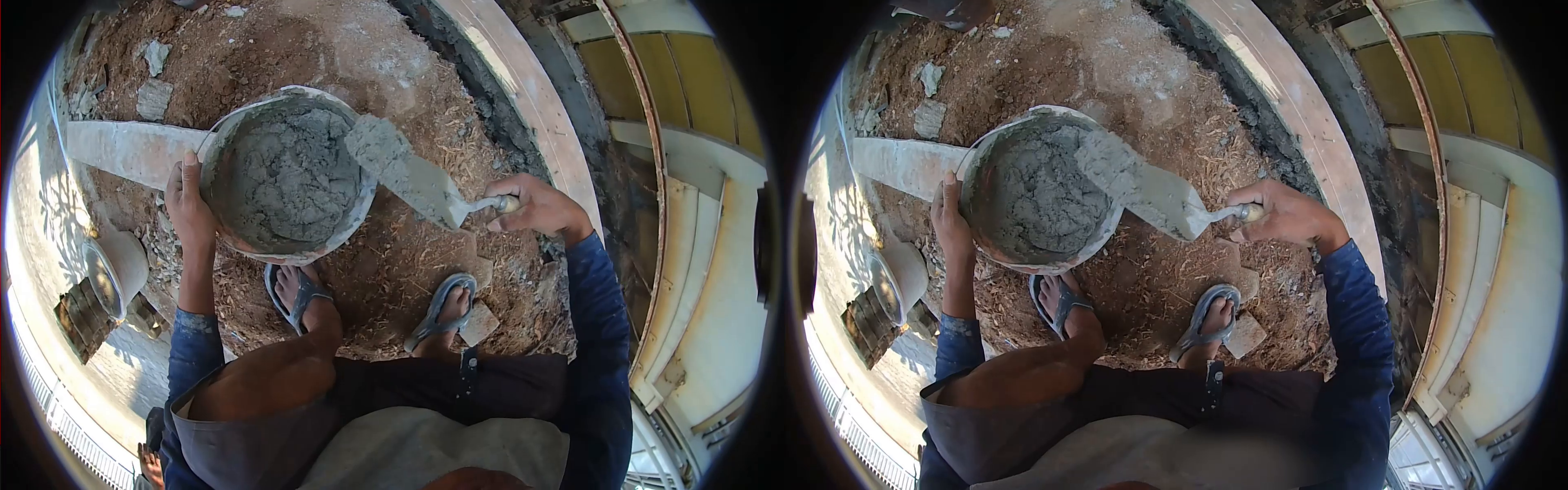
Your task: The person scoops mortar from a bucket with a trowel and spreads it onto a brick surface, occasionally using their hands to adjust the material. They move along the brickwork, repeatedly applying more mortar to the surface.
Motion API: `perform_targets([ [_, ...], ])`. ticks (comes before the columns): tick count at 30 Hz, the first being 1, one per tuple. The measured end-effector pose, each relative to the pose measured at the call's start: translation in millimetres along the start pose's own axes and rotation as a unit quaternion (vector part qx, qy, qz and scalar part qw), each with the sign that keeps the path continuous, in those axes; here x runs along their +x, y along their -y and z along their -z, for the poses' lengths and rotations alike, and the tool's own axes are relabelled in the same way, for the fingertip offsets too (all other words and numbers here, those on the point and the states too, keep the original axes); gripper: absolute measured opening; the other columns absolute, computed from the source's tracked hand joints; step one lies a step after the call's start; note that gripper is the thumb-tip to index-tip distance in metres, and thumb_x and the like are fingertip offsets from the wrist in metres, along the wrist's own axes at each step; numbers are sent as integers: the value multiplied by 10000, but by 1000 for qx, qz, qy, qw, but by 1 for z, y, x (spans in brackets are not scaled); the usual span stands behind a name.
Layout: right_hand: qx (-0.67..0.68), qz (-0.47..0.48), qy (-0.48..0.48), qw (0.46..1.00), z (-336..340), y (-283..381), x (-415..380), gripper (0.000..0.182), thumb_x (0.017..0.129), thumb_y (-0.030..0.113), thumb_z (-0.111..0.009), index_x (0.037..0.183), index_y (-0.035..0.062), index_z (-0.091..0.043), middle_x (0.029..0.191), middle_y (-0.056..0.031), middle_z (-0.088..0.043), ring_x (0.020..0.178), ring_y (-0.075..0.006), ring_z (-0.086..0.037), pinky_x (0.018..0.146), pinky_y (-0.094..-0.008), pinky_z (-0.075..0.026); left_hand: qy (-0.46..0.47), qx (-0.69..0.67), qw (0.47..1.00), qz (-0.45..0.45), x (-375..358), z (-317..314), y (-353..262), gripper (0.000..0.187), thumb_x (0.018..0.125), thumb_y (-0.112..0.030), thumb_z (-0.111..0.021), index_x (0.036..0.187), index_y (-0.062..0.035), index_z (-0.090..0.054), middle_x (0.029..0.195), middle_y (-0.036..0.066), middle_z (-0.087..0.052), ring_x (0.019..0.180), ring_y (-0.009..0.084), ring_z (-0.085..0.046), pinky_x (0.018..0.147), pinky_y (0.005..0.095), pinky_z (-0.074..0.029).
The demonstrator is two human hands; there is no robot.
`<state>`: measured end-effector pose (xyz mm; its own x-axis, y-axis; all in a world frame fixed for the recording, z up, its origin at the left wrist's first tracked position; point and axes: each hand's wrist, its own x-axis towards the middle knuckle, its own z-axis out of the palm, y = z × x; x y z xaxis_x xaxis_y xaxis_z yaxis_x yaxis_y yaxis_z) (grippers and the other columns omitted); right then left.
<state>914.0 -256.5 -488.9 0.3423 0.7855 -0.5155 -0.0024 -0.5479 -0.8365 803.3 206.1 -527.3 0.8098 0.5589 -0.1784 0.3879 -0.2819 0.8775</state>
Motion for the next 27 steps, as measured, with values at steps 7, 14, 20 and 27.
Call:
perform_targets([
  [7, 117, -277, -273, 914, 55, -160, -3, 204, 835, 140, -634, 999, 19, -615, 677, -5, -536, 564, -118, -499, 484, -291, -384, 7, 50, 999, -2, 6, 7, 8, 483, 1008, -419, -487, 1032, 44, -622, 982, 76, -621, 910, 139, -545, 840, 276, -426],
  [14, 78, -255, -322, 908, 35, -187, -2, 248, 891, 142, -596, 1092, -4, -604, 646, 7, -493, 519, -89, -452, 463, -269, -359, -41, 3, 999, -26, -1, -8, -7, 443, 1013, -386, -490, 797, -9, -575, 706, -26, -441, 676, 89, -360, 602, 266, -307],
  [20, -198, -201, -406, 869, 0, -216, -15, 299, 834, 224, -632, 1054, 22, -620, 879, -237, -663, 823, -371, -663, 721, -429, -498, -36, -2, 999, -26, 0, -6, -4, 430, 1013, -380, -490, 852, -2, -616, 748, -9, -507, 697, 93, -407, 629, 260, -342],
  [27, -205, -249, -464, 825, -45, -213, -26, 362, 843, 271, -640, 1133, 60, -591, 951, -267, -657, 934, -435, -633, 792, -492, -478, -19, -39, 999, -13, 0, -6, -3, 451, 1015, -391, -479, 921, 21, -636, 841, 42, -599, 788, 116, -504, 739, 266, -414],
])
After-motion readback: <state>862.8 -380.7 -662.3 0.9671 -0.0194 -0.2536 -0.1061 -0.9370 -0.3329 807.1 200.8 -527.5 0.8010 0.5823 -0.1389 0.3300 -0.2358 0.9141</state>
